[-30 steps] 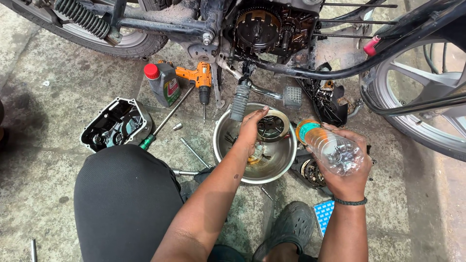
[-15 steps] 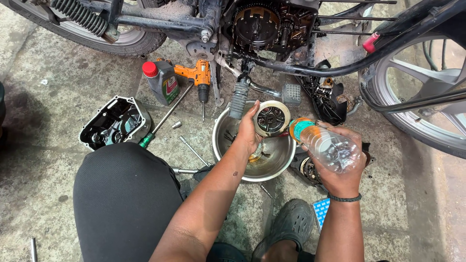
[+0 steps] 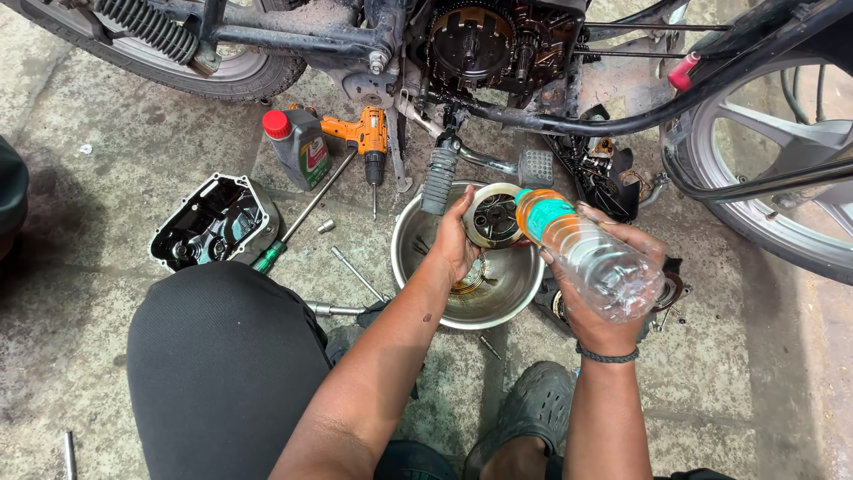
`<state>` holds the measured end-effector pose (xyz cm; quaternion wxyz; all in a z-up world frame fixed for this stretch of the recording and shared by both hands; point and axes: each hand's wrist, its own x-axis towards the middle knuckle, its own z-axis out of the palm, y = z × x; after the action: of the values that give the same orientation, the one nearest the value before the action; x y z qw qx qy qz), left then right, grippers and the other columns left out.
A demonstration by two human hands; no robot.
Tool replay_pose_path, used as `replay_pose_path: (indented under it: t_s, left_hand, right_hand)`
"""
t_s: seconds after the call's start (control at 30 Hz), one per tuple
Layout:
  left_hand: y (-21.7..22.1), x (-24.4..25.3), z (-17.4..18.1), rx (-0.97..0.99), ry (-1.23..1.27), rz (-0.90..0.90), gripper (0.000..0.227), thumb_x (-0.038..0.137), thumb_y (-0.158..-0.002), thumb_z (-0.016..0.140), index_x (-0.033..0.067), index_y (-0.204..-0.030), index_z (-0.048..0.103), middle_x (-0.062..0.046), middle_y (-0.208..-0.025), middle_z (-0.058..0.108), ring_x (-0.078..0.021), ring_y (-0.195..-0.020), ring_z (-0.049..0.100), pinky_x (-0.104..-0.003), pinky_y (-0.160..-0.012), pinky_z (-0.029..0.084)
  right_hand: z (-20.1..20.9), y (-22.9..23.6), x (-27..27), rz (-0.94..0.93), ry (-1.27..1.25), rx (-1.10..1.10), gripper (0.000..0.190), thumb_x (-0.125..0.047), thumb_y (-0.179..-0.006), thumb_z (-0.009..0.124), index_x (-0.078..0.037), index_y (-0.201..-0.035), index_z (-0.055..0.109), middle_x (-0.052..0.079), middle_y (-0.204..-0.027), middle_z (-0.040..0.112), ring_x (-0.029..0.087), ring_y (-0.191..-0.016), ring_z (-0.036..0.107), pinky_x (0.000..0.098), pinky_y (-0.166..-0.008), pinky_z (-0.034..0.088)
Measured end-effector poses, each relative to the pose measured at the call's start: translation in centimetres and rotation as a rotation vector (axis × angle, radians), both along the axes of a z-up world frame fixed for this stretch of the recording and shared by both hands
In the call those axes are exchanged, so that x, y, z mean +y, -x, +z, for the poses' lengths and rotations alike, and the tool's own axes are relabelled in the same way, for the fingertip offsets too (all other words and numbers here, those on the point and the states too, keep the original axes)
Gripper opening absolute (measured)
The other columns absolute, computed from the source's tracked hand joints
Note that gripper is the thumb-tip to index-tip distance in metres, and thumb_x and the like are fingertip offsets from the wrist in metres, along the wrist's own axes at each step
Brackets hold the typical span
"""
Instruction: Cleaning motorcycle clutch assembly components in a bowl of fluid using a brush and pouring additional cleaning fluid.
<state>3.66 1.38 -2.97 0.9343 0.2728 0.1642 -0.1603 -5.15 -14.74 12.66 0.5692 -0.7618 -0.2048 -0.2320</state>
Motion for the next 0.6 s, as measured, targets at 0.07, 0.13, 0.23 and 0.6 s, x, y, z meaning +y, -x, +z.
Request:
replay_pose_path:
  t_s: [0.07, 0.13, 0.23, 0.6]
  left_hand:
    - [0.2, 0.1, 0.8, -0.001, -0.018, -0.013, 0.060, 0.058, -0.097, 0.049, 0.0155, -0.139, 0.056, -0.013, -0.133, 0.067, -0.0281, -0.118, 0.068, -0.051, -0.100, 0.054]
    - [0.6, 0.3, 2.5, 0.017, -0.147, 0.034, 0.064, 0.054, -0.094, 0.059, 0.0135, -0.143, 0.053, -0.014, -0.136, 0.064, -0.0261, -0.121, 0.067, -0.055, -0.104, 0.055]
    - [0.1, -0.7, 1.5, 0.297, -0.318, 0.050, 0.069, 0.053, -0.091, 0.059, 0.0228, -0.150, 0.039, -0.013, -0.137, 0.061, -0.0303, -0.118, 0.067, -0.057, -0.100, 0.054]
    - [1.3, -0.9, 2.4, 0.112, -0.308, -0.155, 0.075, 0.076, -0.068, 0.075, 0.0170, -0.110, 0.058, 0.002, -0.077, 0.057, -0.0063, -0.049, 0.048, -0.018, -0.034, 0.024]
  right_hand:
    - [0.3, 0.0, -0.1, 0.006, 0.008, -0.014, 0.068, 0.002, -0.086, 0.089, -0.006, -0.133, 0.040, 0.020, -0.132, 0.059, 0.028, -0.133, 0.062, 0.0423, -0.117, 0.054]
    - [0.5, 0.0, -0.3, 0.079, 0.025, 0.111, 0.067, 0.003, -0.082, 0.087, -0.006, -0.132, 0.043, 0.021, -0.140, 0.062, 0.030, -0.135, 0.062, 0.0439, -0.114, 0.056]
    - [0.2, -0.3, -2.0, 0.096, -0.068, 0.060, 0.067, 0.005, -0.085, 0.086, -0.010, -0.135, 0.044, 0.015, -0.133, 0.060, 0.029, -0.135, 0.061, 0.0429, -0.114, 0.058]
    - [1.1, 0.0, -2.5, 0.036, -0.098, 0.041, 0.070, 0.006, -0.088, 0.085, -0.010, -0.134, 0.034, 0.015, -0.135, 0.054, 0.029, -0.136, 0.060, 0.0427, -0.116, 0.056]
